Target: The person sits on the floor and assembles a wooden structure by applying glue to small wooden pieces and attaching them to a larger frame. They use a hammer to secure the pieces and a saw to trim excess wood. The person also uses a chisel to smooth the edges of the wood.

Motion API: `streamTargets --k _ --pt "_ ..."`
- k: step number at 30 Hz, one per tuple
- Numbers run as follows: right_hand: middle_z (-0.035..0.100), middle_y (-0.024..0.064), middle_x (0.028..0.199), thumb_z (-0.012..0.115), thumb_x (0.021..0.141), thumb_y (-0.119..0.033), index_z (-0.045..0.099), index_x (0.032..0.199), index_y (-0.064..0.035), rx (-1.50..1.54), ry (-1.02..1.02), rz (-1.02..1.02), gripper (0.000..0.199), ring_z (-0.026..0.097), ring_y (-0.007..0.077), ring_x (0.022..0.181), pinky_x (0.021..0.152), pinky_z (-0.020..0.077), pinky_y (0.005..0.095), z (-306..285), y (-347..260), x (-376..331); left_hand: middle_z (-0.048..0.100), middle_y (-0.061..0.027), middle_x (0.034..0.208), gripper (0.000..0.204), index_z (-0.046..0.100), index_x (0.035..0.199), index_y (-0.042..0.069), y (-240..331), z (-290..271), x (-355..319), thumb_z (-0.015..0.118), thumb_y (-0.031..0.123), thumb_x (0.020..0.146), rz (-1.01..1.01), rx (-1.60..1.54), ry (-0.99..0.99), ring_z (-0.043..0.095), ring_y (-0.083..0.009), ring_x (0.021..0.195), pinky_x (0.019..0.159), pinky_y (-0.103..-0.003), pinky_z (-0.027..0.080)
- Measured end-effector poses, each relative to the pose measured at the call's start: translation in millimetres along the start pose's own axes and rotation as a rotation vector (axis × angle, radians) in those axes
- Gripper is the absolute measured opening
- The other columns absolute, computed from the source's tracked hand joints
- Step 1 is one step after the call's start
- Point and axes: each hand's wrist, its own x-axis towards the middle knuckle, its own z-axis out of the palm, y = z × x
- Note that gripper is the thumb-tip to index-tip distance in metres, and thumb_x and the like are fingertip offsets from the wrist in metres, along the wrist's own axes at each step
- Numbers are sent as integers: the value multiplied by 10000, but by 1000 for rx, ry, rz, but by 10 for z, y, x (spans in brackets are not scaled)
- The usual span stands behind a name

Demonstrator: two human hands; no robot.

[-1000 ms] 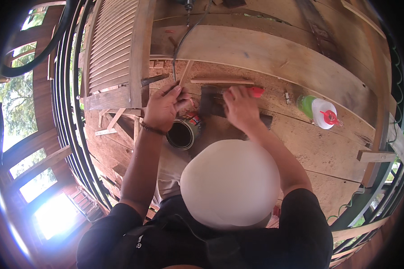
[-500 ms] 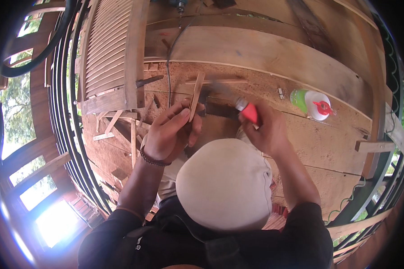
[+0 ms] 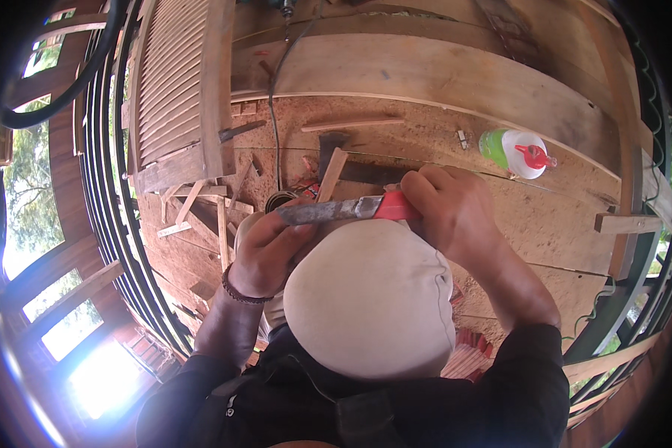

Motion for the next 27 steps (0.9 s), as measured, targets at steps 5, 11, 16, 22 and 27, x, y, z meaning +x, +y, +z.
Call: streamTargets --k 5,11,16,22,27 --pt "547 79 696 767 721 -167 560 789 -88 -54 37 34 232 593 312 602 524 462 422 18 -1 -43 533 72 835 268 597 1276 7 9 54 -33 486 150 1078 -39 -163 -30 438 -8 735 635 -188 373" --pt "546 75 696 773 720 -175 564 786 -92 -51 19 9 235 591 303 591 518 457 418 19 4 15 537 67 864 294 579 1307 0 -29 -71 -14 467 146 1078 -26 -93 -127 439 -17 755 658 -202 378" --pt "538 77 677 785 728 -176 552 754 -93 -61 48 47 249 590 299 594 525 460 419 25 -39 8 556 51 901 250 562 1245 9 -71 -133 -99 446 152 1077 -77 -158 -154 468 -20 787 690 -202 398" --pt "543 77 681 790 718 -183 552 756 -98 -30 55 108 256 590 306 596 530 464 422 94 22 -62 581 32 973 224 555 1218 17 -31 -149 -170 449 148 1071 -130 -316 -192 521 -27 867 770 -215 447" --pt "550 68 687 793 702 -197 564 761 -99 -30 22 -4 256 594 295 596 523 463 414 88 6 63 602 8 1054 291 527 1314 10 11 -192 -140 469 151 1066 -214 -67 -167 536 -41 936 834 -241 459"
